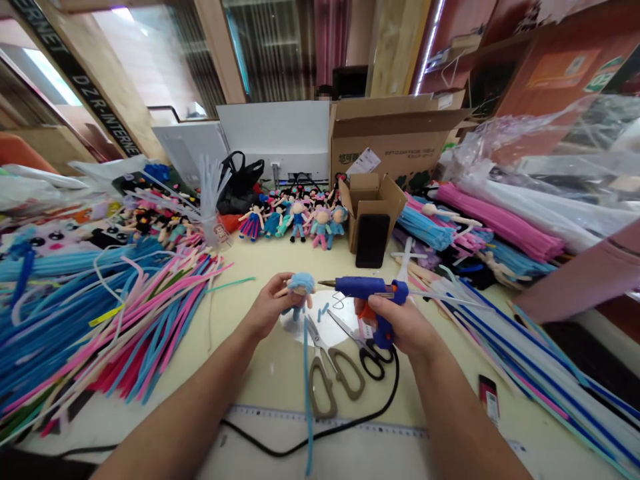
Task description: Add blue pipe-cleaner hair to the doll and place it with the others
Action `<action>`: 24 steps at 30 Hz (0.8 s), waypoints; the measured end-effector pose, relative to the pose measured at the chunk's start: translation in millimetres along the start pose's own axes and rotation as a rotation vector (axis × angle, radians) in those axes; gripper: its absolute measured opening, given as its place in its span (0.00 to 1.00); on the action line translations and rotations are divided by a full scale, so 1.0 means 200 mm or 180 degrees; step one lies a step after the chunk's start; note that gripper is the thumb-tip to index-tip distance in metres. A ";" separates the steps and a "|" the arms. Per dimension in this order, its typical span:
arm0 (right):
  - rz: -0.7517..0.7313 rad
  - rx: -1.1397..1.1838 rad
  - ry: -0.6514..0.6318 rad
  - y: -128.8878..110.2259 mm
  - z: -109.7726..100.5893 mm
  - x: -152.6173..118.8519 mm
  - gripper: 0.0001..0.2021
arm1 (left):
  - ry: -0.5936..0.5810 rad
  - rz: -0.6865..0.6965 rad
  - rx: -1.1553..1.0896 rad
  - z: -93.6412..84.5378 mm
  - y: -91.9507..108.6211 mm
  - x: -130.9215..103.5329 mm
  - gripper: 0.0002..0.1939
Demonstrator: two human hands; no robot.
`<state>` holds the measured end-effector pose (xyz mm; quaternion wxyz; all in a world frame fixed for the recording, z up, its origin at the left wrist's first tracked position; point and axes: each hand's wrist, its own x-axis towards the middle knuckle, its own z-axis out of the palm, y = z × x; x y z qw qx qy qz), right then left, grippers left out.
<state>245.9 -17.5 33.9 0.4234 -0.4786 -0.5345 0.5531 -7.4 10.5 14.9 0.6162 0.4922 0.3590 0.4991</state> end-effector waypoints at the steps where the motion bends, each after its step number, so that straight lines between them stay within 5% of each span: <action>1: -0.0036 0.0016 -0.0051 0.00 0.00 -0.01 0.21 | -0.0014 -0.0012 -0.0011 -0.01 0.00 0.00 0.21; 24: 0.0052 0.0047 -0.0038 0.05 0.07 0.01 0.18 | -0.0043 -0.0030 0.0148 -0.04 -0.01 -0.02 0.22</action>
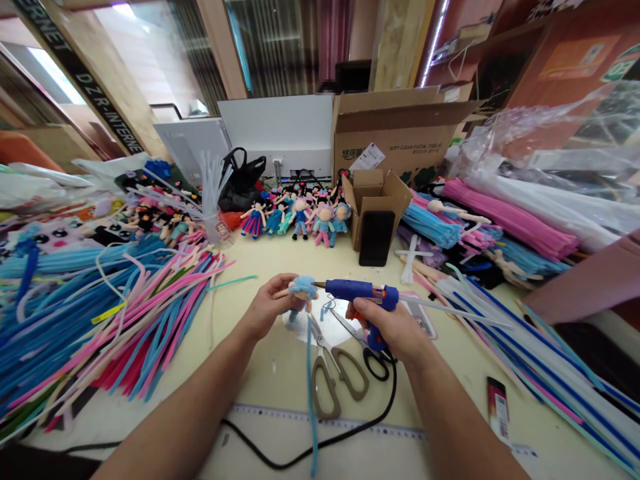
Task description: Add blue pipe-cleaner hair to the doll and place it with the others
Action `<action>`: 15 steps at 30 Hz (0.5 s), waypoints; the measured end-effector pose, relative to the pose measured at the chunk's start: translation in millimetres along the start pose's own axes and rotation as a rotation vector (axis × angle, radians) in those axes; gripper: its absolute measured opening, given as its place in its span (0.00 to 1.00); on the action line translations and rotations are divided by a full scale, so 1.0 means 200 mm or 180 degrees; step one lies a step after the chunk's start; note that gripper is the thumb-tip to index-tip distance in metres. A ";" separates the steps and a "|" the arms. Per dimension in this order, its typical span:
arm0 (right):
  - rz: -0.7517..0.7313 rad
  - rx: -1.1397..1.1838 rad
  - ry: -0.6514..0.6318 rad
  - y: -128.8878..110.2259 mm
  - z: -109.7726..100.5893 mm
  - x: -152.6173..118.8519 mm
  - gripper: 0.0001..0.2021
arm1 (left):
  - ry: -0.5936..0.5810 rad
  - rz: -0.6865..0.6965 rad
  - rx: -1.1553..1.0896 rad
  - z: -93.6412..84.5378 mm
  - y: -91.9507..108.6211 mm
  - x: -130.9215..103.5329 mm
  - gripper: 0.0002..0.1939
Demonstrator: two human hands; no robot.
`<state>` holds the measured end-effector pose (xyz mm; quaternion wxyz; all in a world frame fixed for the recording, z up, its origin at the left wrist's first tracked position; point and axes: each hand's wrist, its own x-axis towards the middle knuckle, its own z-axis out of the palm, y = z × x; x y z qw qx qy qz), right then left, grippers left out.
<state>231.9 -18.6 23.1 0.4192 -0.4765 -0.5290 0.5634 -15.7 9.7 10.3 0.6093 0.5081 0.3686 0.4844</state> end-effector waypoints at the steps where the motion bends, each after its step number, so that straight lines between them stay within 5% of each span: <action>1: -0.0032 -0.0033 0.0014 0.00 0.00 0.00 0.18 | 0.0001 -0.0004 -0.0010 0.00 0.00 0.00 0.22; 15: -0.0221 -0.0127 0.0114 0.03 0.01 0.00 0.17 | -0.0197 -0.0041 -0.0323 0.00 0.01 0.00 0.20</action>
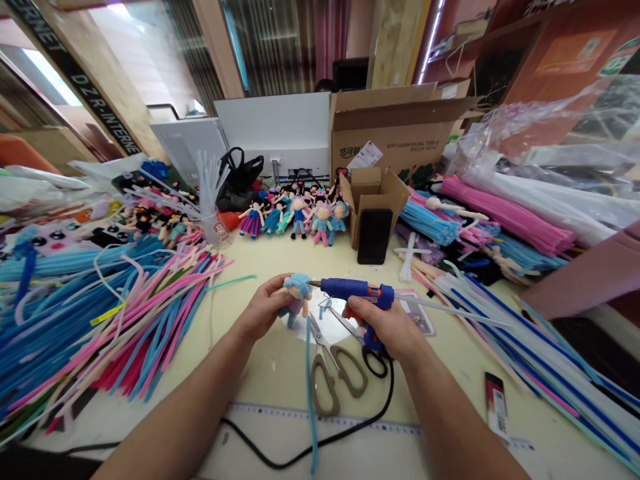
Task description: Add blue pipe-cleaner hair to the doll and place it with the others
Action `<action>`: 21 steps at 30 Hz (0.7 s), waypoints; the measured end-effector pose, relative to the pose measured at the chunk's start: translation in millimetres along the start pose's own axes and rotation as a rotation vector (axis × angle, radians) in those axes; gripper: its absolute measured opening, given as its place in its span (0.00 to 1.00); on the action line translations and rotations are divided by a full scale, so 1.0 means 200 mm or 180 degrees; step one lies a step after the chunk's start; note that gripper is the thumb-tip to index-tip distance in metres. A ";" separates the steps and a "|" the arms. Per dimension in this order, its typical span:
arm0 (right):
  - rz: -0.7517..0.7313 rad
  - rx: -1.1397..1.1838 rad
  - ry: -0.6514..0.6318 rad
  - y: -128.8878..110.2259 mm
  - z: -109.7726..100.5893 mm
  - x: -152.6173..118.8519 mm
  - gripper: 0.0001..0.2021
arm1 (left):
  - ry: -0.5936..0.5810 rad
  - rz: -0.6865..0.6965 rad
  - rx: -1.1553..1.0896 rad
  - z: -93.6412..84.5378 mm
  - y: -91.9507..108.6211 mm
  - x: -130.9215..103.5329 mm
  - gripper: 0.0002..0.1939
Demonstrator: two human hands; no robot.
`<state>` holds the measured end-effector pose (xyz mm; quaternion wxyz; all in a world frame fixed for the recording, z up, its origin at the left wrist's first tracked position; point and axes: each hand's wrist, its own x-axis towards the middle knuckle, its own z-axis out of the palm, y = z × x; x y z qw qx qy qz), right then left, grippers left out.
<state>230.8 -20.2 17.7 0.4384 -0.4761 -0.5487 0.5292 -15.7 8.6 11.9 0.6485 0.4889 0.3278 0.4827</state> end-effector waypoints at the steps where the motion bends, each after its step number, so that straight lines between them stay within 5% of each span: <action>1: 0.0017 -0.0024 0.0027 0.00 0.00 0.00 0.17 | 0.0043 -0.0041 0.0001 0.00 0.00 0.00 0.22; 21: 0.0129 -0.0270 0.0180 0.00 0.02 0.00 0.18 | 0.0136 -0.0175 0.0062 -0.02 -0.01 0.00 0.22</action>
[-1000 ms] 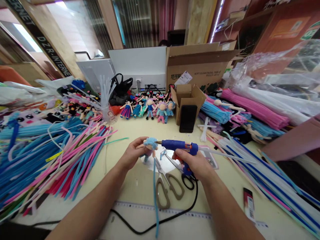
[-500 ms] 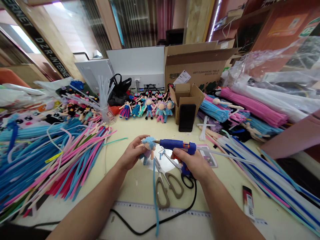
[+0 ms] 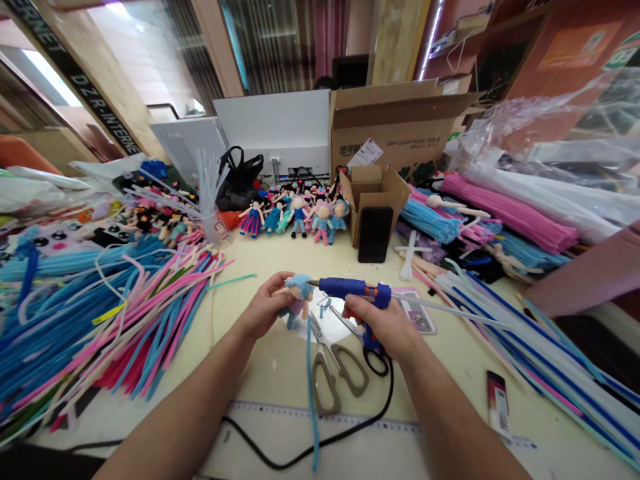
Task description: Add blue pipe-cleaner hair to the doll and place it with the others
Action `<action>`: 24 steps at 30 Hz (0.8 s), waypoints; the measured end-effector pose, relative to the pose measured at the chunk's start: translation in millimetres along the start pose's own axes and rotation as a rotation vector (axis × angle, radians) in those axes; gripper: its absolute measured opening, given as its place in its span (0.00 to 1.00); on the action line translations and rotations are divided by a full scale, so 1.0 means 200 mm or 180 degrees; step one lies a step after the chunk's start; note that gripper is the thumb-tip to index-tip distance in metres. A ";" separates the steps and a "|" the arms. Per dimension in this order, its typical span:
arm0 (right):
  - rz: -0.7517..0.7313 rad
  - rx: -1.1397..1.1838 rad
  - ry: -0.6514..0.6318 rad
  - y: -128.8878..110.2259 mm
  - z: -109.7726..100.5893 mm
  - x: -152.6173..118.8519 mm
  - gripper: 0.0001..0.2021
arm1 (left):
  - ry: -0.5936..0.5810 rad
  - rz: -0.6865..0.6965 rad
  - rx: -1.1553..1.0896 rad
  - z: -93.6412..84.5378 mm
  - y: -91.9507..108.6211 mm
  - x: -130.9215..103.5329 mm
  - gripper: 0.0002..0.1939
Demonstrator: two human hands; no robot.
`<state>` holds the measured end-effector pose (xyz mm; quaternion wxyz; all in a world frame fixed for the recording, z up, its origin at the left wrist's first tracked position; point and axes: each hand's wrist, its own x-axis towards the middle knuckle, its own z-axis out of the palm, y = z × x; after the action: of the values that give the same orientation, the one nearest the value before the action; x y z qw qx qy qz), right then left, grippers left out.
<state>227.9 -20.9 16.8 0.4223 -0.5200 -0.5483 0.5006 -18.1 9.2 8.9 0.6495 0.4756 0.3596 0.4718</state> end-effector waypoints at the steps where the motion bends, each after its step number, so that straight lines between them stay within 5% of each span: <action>1: -0.0002 -0.0004 0.0000 0.00 0.00 0.00 0.18 | -0.0007 0.0005 -0.0005 0.00 0.00 0.00 0.22; 24: -0.0080 0.0373 -0.0136 -0.04 0.02 -0.01 0.19 | -0.0029 0.0196 0.0096 0.01 0.01 0.00 0.20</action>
<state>223.5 -23.4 23.5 0.4465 -0.4767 -0.5334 0.5375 -17.2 9.3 11.6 0.6291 0.4984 0.3488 0.4840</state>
